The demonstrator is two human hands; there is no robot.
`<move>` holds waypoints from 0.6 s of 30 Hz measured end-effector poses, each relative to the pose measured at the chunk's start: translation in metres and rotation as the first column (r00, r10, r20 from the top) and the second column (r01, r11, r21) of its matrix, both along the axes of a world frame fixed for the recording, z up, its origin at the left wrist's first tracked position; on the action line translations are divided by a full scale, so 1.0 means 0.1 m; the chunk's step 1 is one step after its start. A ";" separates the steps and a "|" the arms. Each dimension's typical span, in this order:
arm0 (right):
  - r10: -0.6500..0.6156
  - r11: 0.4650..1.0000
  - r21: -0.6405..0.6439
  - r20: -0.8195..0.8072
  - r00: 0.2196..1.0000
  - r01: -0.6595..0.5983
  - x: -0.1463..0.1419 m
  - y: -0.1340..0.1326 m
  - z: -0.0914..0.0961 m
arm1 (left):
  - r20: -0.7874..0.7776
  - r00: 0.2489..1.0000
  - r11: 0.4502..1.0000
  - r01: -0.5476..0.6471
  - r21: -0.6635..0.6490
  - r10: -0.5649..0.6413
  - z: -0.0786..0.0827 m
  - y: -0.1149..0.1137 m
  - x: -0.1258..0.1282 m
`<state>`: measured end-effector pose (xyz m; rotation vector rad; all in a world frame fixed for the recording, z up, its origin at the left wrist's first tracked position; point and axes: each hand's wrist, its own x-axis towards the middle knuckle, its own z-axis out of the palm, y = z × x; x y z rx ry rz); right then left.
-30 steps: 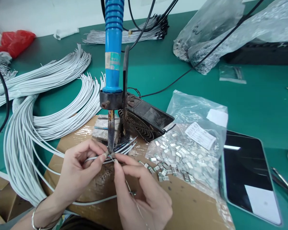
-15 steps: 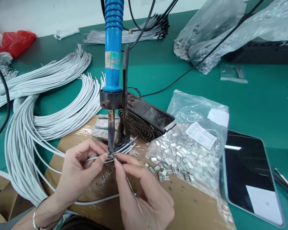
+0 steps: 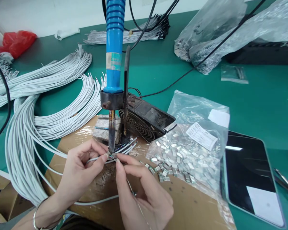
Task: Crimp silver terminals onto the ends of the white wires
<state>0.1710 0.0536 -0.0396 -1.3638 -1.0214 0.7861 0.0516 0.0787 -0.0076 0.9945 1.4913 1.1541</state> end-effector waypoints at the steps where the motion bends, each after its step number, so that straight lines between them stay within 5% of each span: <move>1: 0.008 1.000 -0.003 0.003 1.000 -0.008 0.00 0.00 0.00 | 0.005 1.000 1.000 -0.002 -0.007 0.002 0.00 0.00 0.00; 18: -0.040 0.997 -0.064 0.084 0.996 0.045 -0.01 -0.01 0.01 | 0.023 0.996 0.995 -0.090 -0.034 0.091 -0.14 -0.08 -0.01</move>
